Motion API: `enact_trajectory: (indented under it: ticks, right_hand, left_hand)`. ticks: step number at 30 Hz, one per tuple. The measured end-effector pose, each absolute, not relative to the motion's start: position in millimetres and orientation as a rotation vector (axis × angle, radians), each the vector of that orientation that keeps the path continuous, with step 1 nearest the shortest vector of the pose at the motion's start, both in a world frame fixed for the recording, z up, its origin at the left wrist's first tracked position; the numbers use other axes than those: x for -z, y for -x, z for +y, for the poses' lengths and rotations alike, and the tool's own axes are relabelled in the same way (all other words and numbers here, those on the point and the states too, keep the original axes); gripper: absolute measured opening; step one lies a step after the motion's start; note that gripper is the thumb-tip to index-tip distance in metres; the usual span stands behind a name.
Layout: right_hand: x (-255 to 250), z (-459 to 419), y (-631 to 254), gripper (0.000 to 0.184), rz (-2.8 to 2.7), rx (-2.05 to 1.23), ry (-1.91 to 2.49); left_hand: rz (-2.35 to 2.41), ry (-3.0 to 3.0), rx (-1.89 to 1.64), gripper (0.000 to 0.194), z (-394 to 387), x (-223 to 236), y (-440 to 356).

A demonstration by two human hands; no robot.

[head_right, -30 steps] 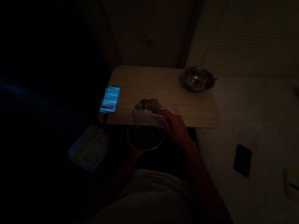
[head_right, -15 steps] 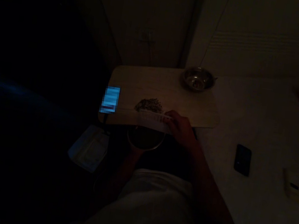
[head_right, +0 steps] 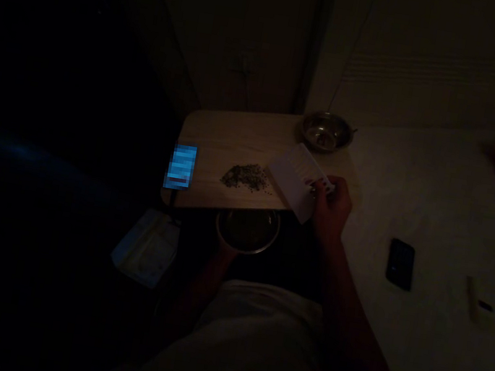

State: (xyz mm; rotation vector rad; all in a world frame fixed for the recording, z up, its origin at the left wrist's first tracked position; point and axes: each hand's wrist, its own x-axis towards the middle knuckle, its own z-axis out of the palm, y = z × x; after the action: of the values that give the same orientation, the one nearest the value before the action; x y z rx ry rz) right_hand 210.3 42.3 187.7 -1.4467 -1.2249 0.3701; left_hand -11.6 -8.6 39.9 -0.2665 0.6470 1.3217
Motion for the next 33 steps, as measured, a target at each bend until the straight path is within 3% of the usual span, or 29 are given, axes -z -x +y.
enact_trajectory:
  ticks: [7, 15, 33]
  right_hand:
    - [-182, 41, -211, 0.031, -1.258, -0.404, 1.582]
    - [-186, 38, -217, 0.023, -1.311, -0.35, 1.61]
    - [-176, 40, -238, 0.037, -1.401, -0.333, 1.541]
  left_hand:
    - [0.628, 0.28, -1.254, 0.068, -6, -29, 13]
    - [0.666, 0.338, -1.274, 0.062, -3, -35, 10]
    - [0.653, 0.332, -1.256, 0.058, 0, -27, 11]
